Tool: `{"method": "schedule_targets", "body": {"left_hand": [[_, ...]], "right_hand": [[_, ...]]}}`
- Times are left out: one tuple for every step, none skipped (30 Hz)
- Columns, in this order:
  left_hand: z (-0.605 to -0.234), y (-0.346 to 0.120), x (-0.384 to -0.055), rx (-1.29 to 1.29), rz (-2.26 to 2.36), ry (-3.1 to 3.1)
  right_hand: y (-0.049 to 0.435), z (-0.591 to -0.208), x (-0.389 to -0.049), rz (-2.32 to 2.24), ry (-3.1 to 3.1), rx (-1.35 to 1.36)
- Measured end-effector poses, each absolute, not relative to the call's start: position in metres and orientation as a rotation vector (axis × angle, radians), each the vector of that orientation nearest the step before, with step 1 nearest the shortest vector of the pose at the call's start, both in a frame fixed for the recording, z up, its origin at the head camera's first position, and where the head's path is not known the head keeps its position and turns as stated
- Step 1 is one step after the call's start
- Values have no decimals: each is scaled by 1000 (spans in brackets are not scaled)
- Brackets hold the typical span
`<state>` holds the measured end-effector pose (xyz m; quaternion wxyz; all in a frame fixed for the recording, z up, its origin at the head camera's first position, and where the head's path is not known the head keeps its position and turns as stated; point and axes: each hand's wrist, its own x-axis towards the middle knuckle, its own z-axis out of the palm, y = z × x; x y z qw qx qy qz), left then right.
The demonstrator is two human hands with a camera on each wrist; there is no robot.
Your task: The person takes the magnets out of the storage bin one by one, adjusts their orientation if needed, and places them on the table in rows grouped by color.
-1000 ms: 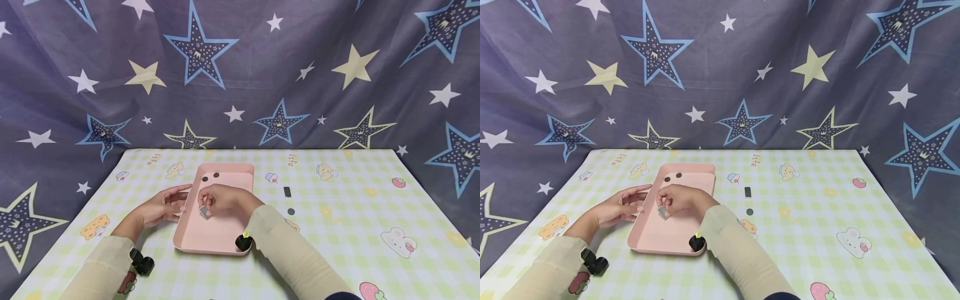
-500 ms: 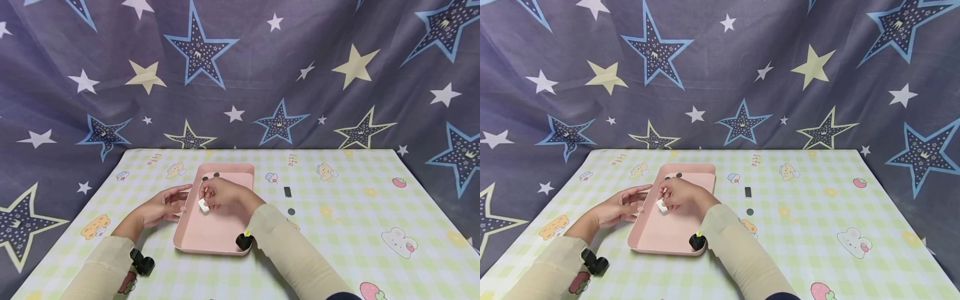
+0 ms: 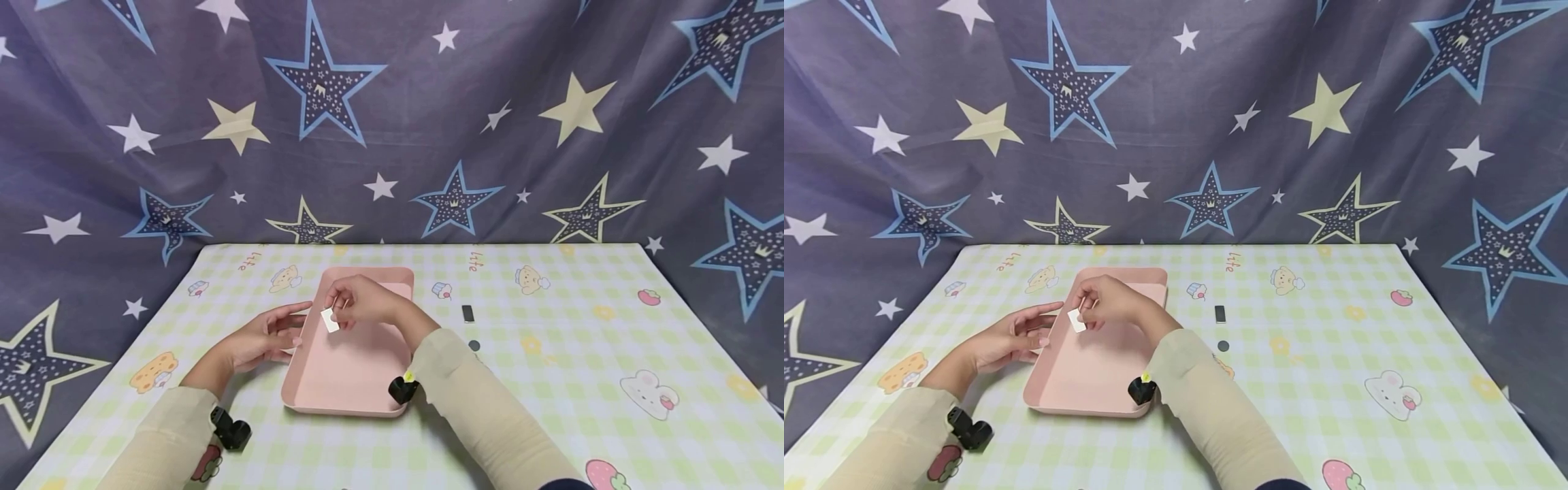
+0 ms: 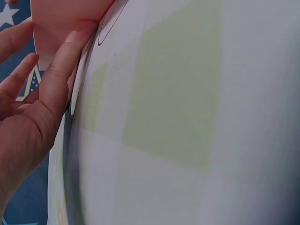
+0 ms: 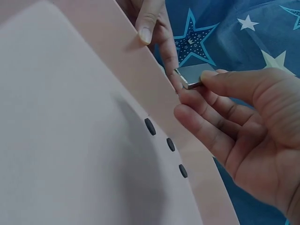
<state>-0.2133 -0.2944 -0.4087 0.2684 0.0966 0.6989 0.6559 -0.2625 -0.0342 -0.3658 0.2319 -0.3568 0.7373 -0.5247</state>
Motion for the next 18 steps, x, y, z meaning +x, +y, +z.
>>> {"method": "schedule_targets", "body": {"left_hand": [[-409, -294, -213, 258, 1770, 1885], [-409, -294, -213, 256, 1770, 1884], [-409, -294, -213, 256, 1770, 1885], [-409, -294, -213, 256, 1769, 1886], [-409, -294, -213, 256, 1767, 1889], [-409, -295, -213, 258, 1766, 1889], [-409, -295, -213, 262, 1765, 1890], [-409, -295, -213, 262, 1764, 1889], [-409, -295, -213, 263, 1764, 1890], [-409, -295, -213, 264, 1764, 1890], [-409, -295, -213, 266, 1763, 1890], [-409, -295, -213, 269, 1764, 1889], [-409, -295, -213, 271, 1764, 1888], [-409, -295, -213, 272, 1764, 1888], [-409, -295, -213, 275, 1763, 1889], [-409, -295, -213, 277, 1763, 1888], [-409, -295, -213, 279, 1762, 1888], [-409, -295, -213, 279, 1762, 1888]], "right_hand": [[-34, -365, -262, -1460, 2028, -971], [-33, -364, -261, -1477, 2030, -962], [-32, -362, -260, -1490, 2035, -954], [-31, -361, -260, -1504, 2036, -949], [-31, -360, -259, -1517, 2035, -944], [-30, -359, -258, -1527, 2038, -939], [-28, -358, -257, -1538, 2038, -931], [-27, -357, -257, -1549, 2037, -921], [-26, -356, -256, -1560, 2035, -911], [-25, -356, -256, -1573, 2033, -900], [-24, -355, -255, -1582, 2035, -889], [-22, -355, -255, -1591, 2039, -881], [-21, -354, -254, -1598, 2044, -878], [-19, -354, -254, -1604, 2050, -879], [-18, -354, -253, -1608, 2056, -883], [-16, -354, -253, -1612, 2063, -890], [-14, -353, -252, -1617, 2066, -899], [-13, -353, -251, -1620, 2072, -909]]}}
